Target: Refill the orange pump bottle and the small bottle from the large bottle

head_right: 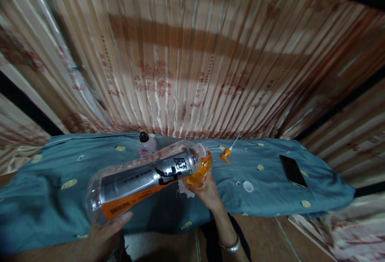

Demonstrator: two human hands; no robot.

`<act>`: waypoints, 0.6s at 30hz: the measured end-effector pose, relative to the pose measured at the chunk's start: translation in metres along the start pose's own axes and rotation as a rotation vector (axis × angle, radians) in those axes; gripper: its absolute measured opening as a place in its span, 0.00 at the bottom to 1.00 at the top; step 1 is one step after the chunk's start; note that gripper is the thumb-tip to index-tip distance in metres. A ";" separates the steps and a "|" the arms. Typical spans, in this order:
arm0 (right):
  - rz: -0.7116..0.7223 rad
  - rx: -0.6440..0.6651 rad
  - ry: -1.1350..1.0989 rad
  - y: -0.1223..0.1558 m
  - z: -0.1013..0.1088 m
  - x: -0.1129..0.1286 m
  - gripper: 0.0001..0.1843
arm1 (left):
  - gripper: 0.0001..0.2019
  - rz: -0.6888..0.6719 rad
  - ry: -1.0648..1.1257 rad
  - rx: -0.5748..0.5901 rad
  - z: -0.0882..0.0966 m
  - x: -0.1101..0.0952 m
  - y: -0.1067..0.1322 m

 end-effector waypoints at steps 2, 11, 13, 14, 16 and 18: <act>0.013 -0.005 0.003 0.001 0.000 0.003 0.52 | 0.43 0.002 -0.018 -0.010 0.002 0.000 0.000; 0.034 0.012 -0.013 0.003 -0.001 0.006 0.50 | 0.46 0.047 -0.044 -0.046 0.002 -0.003 0.003; 0.029 0.015 -0.009 0.003 0.000 0.006 0.51 | 0.46 0.051 -0.053 -0.054 0.003 -0.001 0.004; 0.026 0.014 -0.001 0.003 0.000 0.005 0.51 | 0.46 0.056 -0.049 -0.055 0.003 0.000 0.004; 0.023 0.011 0.017 0.003 0.000 0.005 0.51 | 0.46 0.069 -0.041 -0.051 0.003 0.001 0.005; 0.019 0.008 0.025 0.002 0.000 0.004 0.51 | 0.45 0.067 -0.041 -0.048 0.003 0.002 0.004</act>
Point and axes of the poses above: each hand's wrist, its own y-axis away from the middle knuckle, its own z-axis out of the back of the hand, x = y × z, the point moved 7 cm from there along -y, towards the middle knuckle, and after that the axes turned 11 degrees about -z, right-handed, at the moved point
